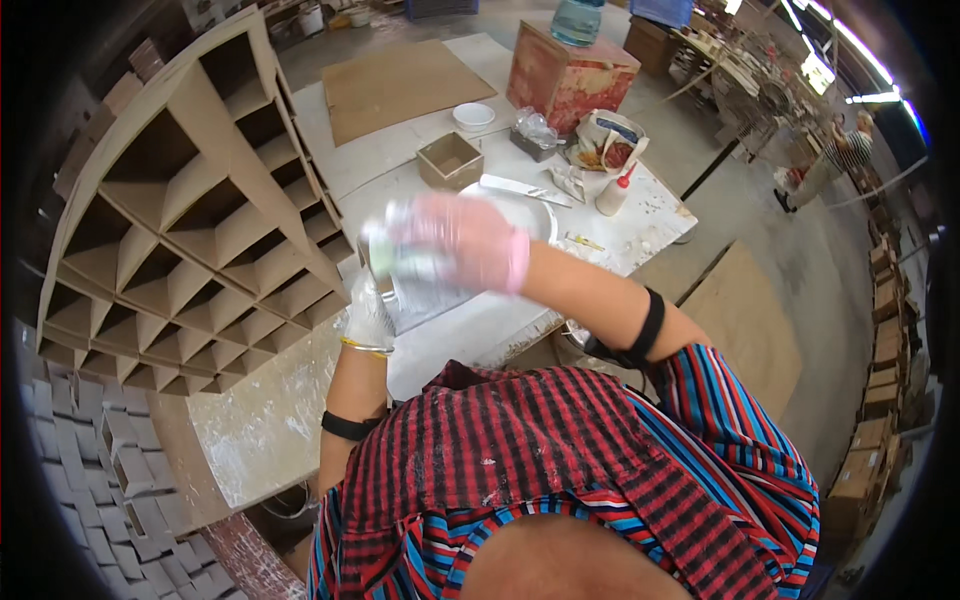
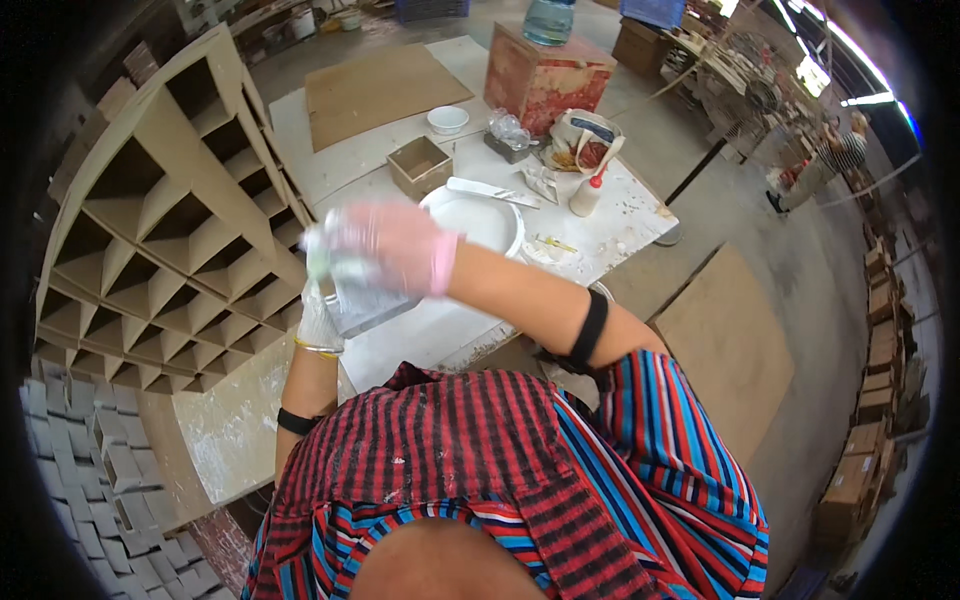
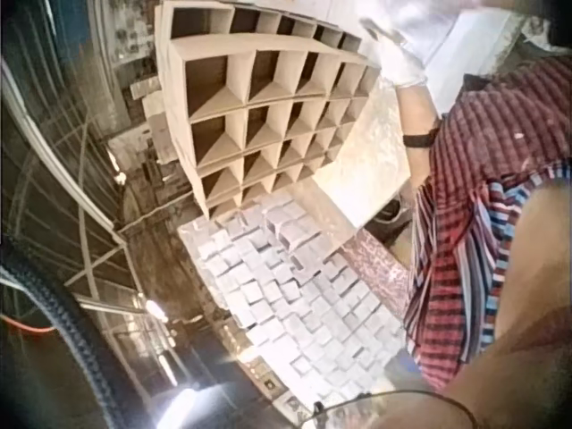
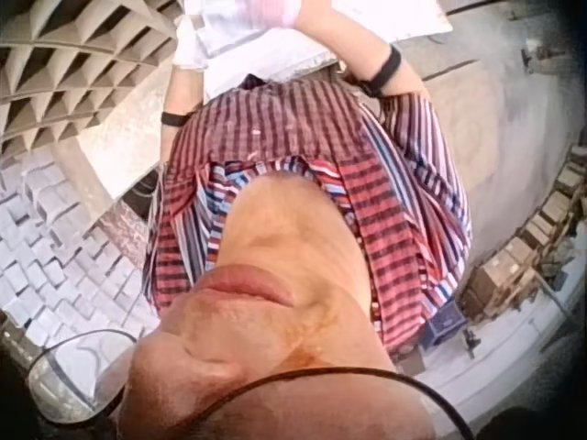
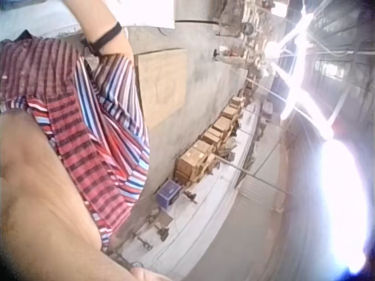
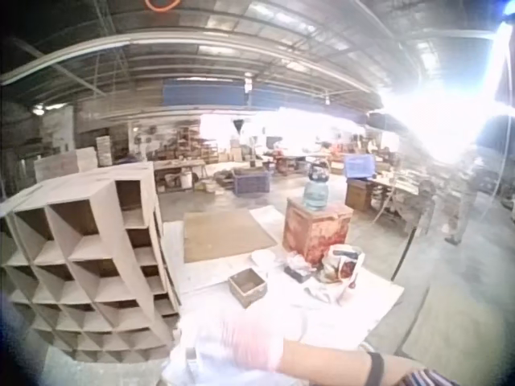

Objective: The recorder applies a white liquid adhesive to the inner edges of small wooden boxes and then wipes them with a cloth.

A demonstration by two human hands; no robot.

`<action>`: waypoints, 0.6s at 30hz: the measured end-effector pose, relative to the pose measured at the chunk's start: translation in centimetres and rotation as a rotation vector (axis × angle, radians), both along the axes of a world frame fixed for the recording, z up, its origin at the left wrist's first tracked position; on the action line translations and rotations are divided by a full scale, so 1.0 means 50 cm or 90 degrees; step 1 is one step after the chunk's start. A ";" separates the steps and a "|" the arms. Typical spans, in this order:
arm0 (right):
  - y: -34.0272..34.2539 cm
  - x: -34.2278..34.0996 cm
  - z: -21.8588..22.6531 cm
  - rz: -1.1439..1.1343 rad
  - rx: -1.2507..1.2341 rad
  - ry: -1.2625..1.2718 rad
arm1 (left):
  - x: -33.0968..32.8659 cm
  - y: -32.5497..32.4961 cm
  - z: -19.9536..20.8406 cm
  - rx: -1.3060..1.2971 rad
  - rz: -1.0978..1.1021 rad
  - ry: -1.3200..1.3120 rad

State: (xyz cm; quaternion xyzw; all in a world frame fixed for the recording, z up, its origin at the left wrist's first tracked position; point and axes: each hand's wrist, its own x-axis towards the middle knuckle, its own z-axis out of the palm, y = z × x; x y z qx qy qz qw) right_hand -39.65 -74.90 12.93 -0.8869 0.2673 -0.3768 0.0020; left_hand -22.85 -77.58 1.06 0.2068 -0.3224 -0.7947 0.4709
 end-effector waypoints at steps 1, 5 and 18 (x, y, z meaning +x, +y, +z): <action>0.022 0.011 -0.017 0.059 -0.057 0.003 | 0.028 0.003 -0.007 -0.043 -0.070 -0.019; 0.026 0.067 0.000 0.118 0.004 0.090 | 0.062 -0.072 -0.149 -0.201 -0.046 0.273; 0.011 0.068 -0.005 0.111 0.036 0.130 | 0.050 0.036 0.028 0.162 0.224 -0.110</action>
